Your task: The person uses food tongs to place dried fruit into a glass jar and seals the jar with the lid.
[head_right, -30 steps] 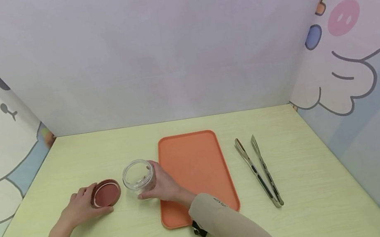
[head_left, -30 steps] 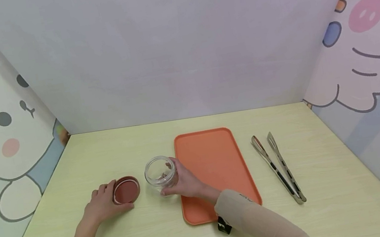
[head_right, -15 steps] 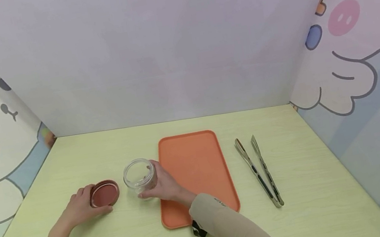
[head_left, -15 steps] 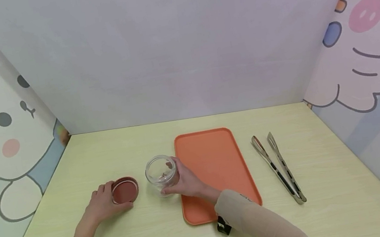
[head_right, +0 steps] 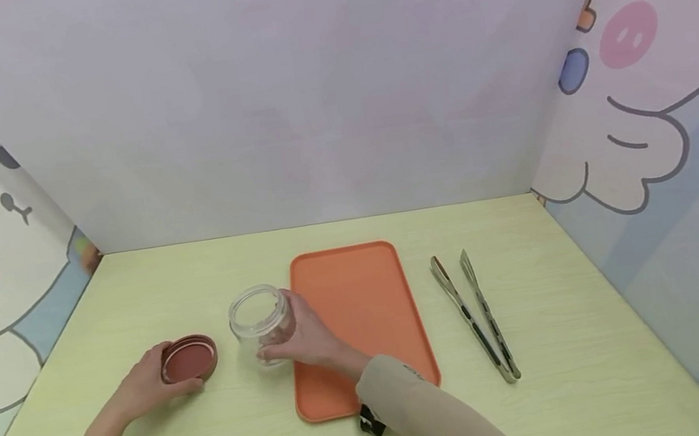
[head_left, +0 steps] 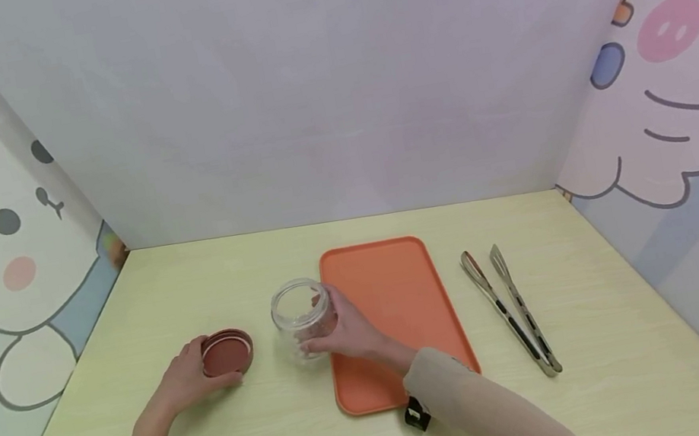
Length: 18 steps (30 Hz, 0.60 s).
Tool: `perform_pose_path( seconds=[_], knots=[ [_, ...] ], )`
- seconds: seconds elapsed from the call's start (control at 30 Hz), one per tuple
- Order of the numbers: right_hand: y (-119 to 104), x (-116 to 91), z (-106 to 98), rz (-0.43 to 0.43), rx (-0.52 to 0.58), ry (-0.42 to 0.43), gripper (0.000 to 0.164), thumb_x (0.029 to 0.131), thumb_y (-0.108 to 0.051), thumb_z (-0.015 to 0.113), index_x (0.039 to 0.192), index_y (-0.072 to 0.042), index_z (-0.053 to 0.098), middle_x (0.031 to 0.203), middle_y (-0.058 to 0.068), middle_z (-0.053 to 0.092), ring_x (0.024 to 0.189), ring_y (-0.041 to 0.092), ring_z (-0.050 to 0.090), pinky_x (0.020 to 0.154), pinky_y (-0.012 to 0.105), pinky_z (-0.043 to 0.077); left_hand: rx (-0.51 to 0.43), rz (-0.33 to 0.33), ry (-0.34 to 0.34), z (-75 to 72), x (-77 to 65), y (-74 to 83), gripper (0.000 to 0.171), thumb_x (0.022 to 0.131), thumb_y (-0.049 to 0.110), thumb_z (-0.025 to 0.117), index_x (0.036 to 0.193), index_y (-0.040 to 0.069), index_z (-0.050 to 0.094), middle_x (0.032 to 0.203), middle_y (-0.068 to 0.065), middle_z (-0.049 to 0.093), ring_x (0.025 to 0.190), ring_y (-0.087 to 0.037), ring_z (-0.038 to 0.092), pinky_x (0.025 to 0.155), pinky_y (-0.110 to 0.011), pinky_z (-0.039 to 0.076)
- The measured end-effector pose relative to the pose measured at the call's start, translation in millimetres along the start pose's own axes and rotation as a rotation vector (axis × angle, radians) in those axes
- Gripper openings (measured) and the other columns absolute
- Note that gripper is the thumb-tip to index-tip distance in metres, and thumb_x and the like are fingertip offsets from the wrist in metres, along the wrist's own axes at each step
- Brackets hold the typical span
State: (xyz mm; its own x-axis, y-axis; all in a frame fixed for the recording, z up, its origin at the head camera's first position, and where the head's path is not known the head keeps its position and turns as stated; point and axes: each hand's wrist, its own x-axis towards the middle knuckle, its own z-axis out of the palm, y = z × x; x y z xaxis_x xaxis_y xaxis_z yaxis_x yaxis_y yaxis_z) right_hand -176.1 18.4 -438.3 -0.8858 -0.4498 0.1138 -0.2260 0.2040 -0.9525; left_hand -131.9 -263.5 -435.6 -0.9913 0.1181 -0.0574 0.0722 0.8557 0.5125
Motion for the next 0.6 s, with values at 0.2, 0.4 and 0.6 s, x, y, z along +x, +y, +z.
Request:
perform_pose_path(
  seconds=[0.2,0.4,0.6],
  knots=[
    [-6.7,-4.6,-7.6,0.037,0.02,0.015,0.094,0.062,-0.026,0.081,0.137,-0.019,0.024,0.124,0.004,0.042,0.109,0.009,0.042,0.092,0.03,0.036,-0.091,0.003,-0.003,-0.3,-0.1,-0.9,0.094,0.067,0.044,0.073,0.123,-0.016,0.028,0.111,-0.032,0.042,0.099,-0.042,0.045,0.075,-0.051,0.043],
    [-23.2,-15.7,-19.6,0.057,0.016,0.012,0.089,0.065,-0.018,0.079,0.136,-0.015,0.026,0.116,-0.005,0.045,0.109,0.014,0.043,0.093,0.037,0.034,-0.161,0.016,0.022,-2.7,-1.9,-2.6,0.096,0.068,0.038,0.074,0.126,-0.017,0.022,0.116,-0.034,0.038,0.104,-0.044,0.041,0.079,-0.054,0.04],
    [-42.8,-28.7,-30.5,0.034,0.004,-0.011,0.085,0.067,-0.012,0.076,0.135,-0.009,0.026,0.117,0.0,0.045,0.109,0.016,0.045,0.093,0.04,0.035,-0.217,0.034,0.066,-1.7,-1.4,-4.1,0.093,0.07,0.035,0.074,0.127,-0.015,0.021,0.117,-0.033,0.037,0.105,-0.044,0.039,0.08,-0.055,0.039]
  ],
)
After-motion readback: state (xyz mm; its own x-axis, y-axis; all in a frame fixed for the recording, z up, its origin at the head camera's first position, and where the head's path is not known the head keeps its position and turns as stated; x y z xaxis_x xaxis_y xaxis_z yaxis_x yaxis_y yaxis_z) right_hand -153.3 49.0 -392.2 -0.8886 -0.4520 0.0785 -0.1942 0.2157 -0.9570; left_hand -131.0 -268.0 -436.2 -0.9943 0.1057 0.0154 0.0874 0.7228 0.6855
